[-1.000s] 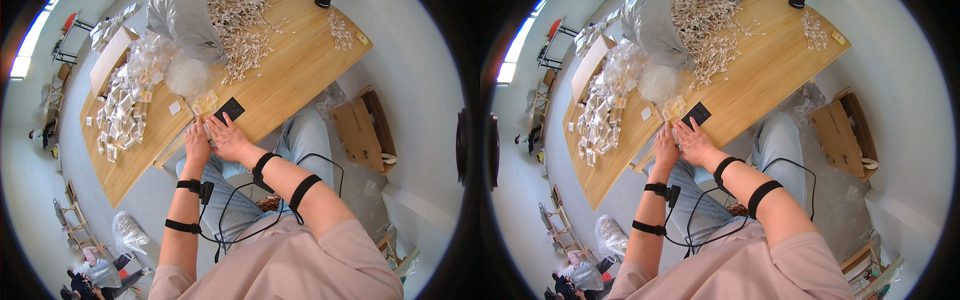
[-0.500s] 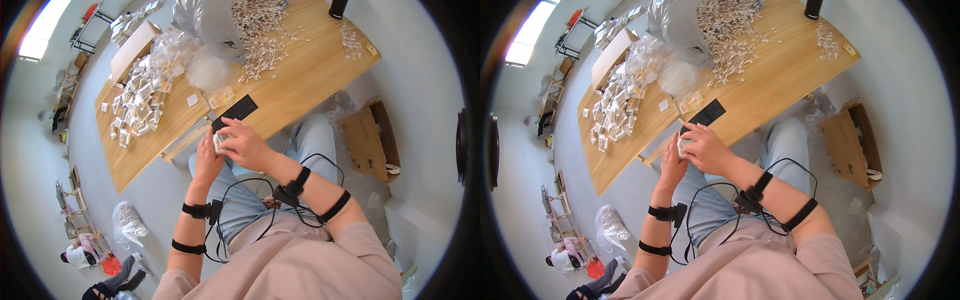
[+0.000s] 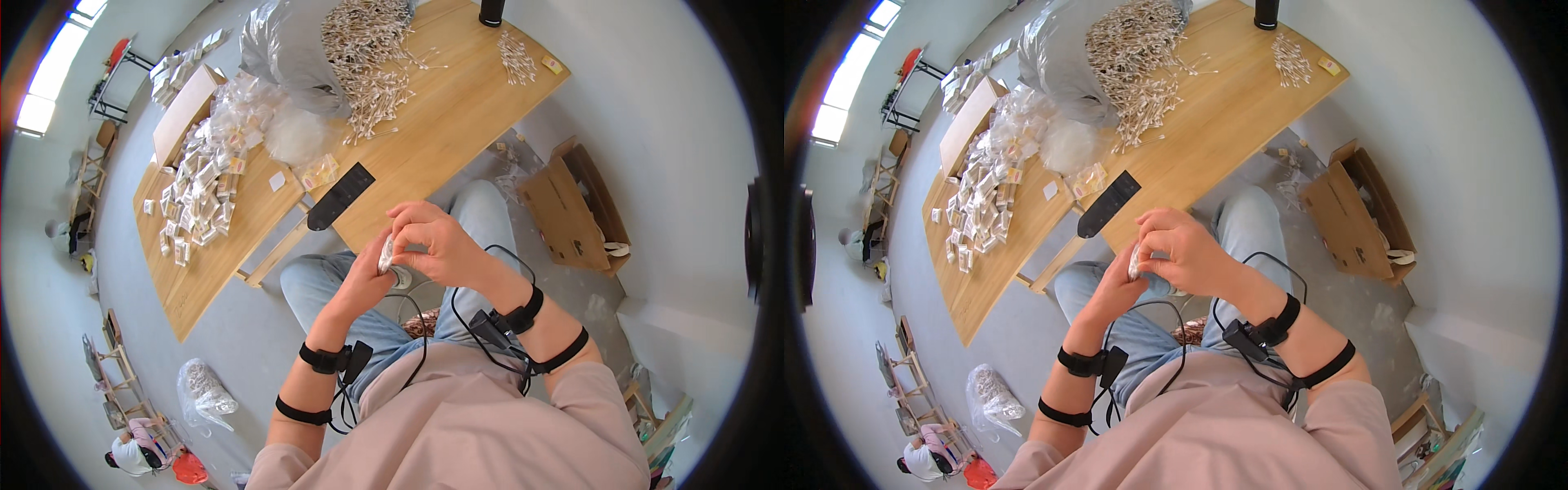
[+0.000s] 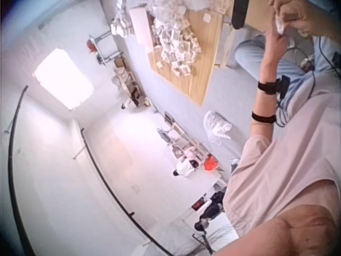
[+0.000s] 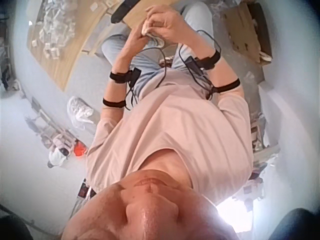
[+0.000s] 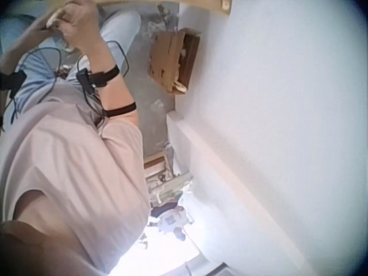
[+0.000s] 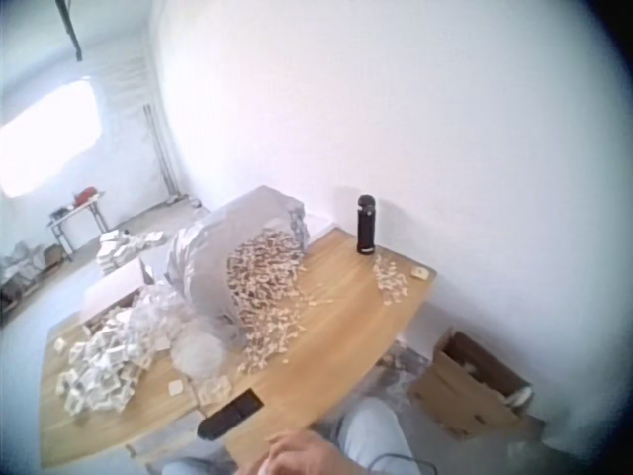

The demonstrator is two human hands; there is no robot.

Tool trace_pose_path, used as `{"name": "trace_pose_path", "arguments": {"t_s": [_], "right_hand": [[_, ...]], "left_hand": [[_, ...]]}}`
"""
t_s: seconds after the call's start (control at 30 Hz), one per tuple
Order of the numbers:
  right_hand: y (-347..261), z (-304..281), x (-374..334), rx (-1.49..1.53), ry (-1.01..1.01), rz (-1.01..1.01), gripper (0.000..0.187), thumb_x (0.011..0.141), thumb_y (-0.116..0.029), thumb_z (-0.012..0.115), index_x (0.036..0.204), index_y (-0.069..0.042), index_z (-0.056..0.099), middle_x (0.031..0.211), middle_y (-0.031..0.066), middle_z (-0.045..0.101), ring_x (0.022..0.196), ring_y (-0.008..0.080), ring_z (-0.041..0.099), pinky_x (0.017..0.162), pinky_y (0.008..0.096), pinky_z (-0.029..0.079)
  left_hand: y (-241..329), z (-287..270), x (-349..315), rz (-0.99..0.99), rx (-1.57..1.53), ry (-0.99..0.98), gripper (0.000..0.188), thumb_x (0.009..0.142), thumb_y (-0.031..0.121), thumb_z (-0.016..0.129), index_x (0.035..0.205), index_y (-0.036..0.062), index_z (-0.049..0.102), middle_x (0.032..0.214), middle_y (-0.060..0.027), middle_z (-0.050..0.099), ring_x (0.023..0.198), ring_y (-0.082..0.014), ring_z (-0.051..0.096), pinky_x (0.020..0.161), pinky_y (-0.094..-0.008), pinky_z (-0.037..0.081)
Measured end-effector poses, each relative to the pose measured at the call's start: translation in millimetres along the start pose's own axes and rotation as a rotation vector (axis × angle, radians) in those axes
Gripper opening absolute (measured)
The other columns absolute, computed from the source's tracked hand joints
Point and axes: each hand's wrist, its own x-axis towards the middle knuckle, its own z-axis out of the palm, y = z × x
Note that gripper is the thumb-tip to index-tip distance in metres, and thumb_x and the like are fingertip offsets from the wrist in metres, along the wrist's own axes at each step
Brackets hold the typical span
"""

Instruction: The recorder is organizing and packaging small white components into plastic bags on a low wooden table.

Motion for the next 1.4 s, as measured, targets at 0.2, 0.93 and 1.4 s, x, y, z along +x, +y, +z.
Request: {"name": "trace_pose_path", "arguments": {"t_s": [0.2, 0.93, 1.4], "right_hand": [[3, -11, -6, 0.117, -0.09, 0.058, 0.013, 0.075, -0.001, 0.076, 0.082, -0.007, 0.067, 0.108, 0.0068, 0.058, 0.122, 0.0298, 0.052, 0.098, 0.0385, 0.043], [46, 12, 20, 0.315, 0.101, 0.547, 0.011, 0.088, -0.012, 0.069, 0.09, -0.002, 0.066, 0.079, 0.002, 0.064, 0.07, 0.0076, 0.059, 0.059, 0.0231, 0.047], [94, 28, 56, -0.041, 0.189, 0.293, 0.015, 0.083, -0.014, 0.072, 0.079, -0.001, 0.066, 0.072, 0.0084, 0.064, 0.064, 0.0153, 0.058, 0.059, 0.0307, 0.046]], "left_hand": [[7, -7, -10, -0.231, -0.344, -0.211, 0.054, 0.079, -0.004, 0.056, 0.132, 0.0056, 0.049, 0.116, -0.0047, 0.059, 0.112, -0.0161, 0.054, 0.096, -0.029, 0.041], [-32, -6, 24, -0.202, -0.474, 0.19, 0.031, 0.097, 0.026, 0.062, 0.115, 0.0014, 0.064, 0.099, 0.0015, 0.067, 0.088, -0.0052, 0.059, 0.079, -0.023, 0.048], [-62, -25, 62, -0.031, -0.417, 0.373, 0.038, 0.098, 0.029, 0.06, 0.124, 0.0018, 0.063, 0.115, -0.0021, 0.066, 0.105, -0.0082, 0.057, 0.095, -0.0237, 0.041]]}}
